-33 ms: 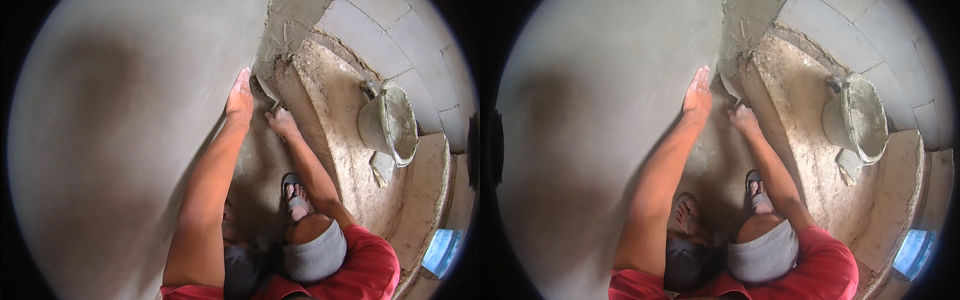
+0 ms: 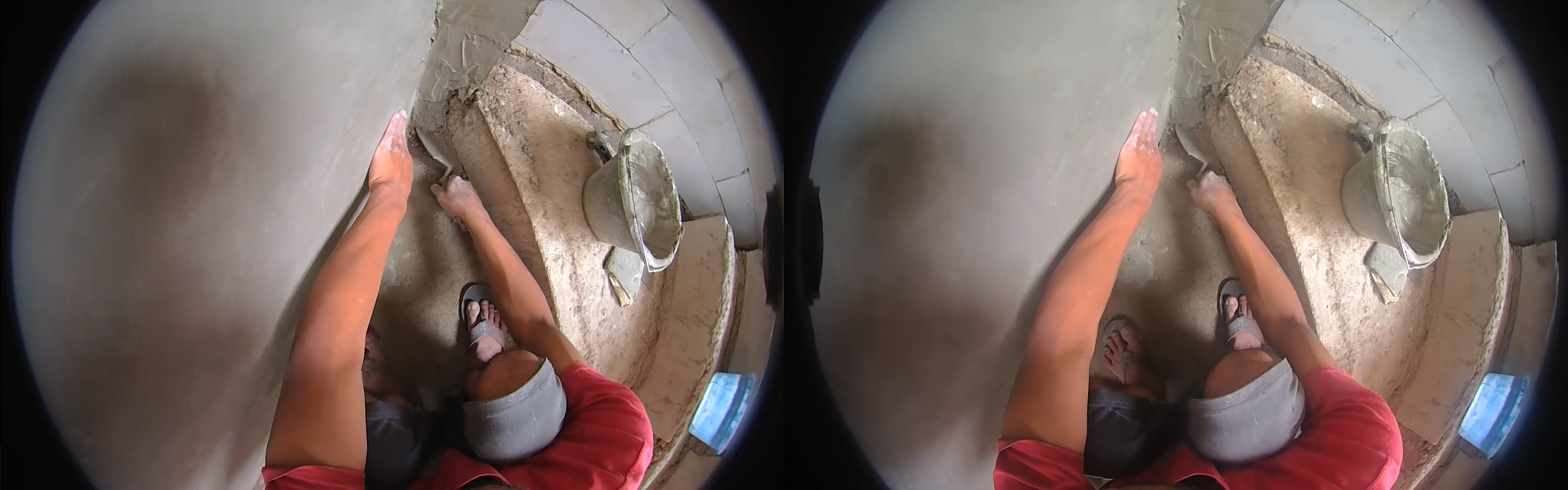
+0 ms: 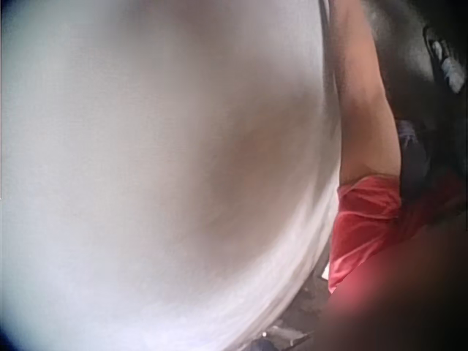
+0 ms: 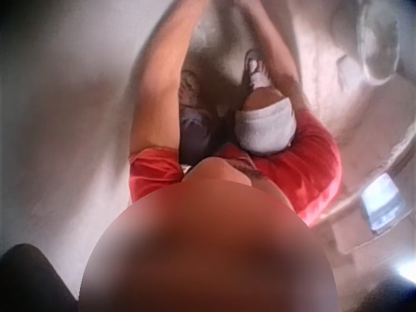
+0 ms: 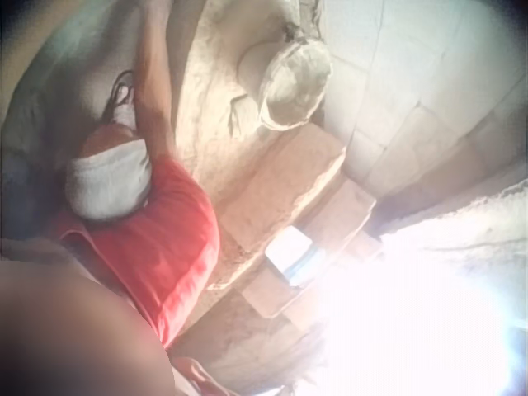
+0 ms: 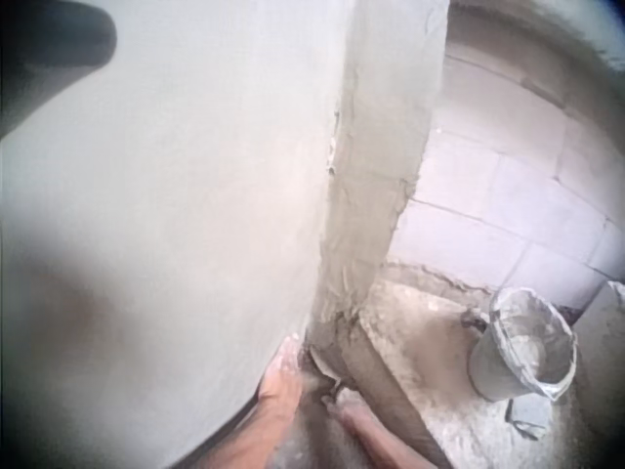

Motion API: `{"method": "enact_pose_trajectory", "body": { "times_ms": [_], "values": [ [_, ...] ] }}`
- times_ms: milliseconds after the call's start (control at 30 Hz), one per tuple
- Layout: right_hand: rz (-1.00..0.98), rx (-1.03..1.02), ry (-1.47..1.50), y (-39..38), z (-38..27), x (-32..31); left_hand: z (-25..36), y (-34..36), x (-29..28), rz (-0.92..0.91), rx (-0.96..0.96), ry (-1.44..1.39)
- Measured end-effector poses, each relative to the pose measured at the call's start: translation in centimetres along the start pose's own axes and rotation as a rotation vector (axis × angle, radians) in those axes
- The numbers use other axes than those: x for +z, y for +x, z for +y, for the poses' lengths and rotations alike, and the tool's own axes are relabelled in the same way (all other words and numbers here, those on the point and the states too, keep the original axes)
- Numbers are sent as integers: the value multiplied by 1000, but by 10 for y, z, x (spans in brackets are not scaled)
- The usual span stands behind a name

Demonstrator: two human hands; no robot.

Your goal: The person scoops cement from a bucket with a trowel and applies it to the vertical face and edge of a spiral staircase. They smooth the surface with the trowel and occasionally use their left hand to steady the wall. The work progresses along the stair riser and tread edge.

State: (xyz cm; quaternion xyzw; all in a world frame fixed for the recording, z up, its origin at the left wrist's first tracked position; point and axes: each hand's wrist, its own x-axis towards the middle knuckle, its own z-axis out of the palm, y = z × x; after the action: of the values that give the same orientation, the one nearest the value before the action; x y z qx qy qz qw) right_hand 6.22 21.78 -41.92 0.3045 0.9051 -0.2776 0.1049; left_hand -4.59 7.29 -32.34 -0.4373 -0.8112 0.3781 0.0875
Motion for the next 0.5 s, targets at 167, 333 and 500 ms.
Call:
{"method": "enact_pose_trajectory", "body": {
  "times_ms": [167,333,500],
  "values": [
    [-218,-4,-63,-3,4,-6,-2,-2,0,-21,22,106],
    [-81,79,107,-17,11,-2,-1,-3,-4,-53,70,72],
    [-274,65,208,-49,14,-22,-4,-3,-3,-24,55,64]
  ]
}}
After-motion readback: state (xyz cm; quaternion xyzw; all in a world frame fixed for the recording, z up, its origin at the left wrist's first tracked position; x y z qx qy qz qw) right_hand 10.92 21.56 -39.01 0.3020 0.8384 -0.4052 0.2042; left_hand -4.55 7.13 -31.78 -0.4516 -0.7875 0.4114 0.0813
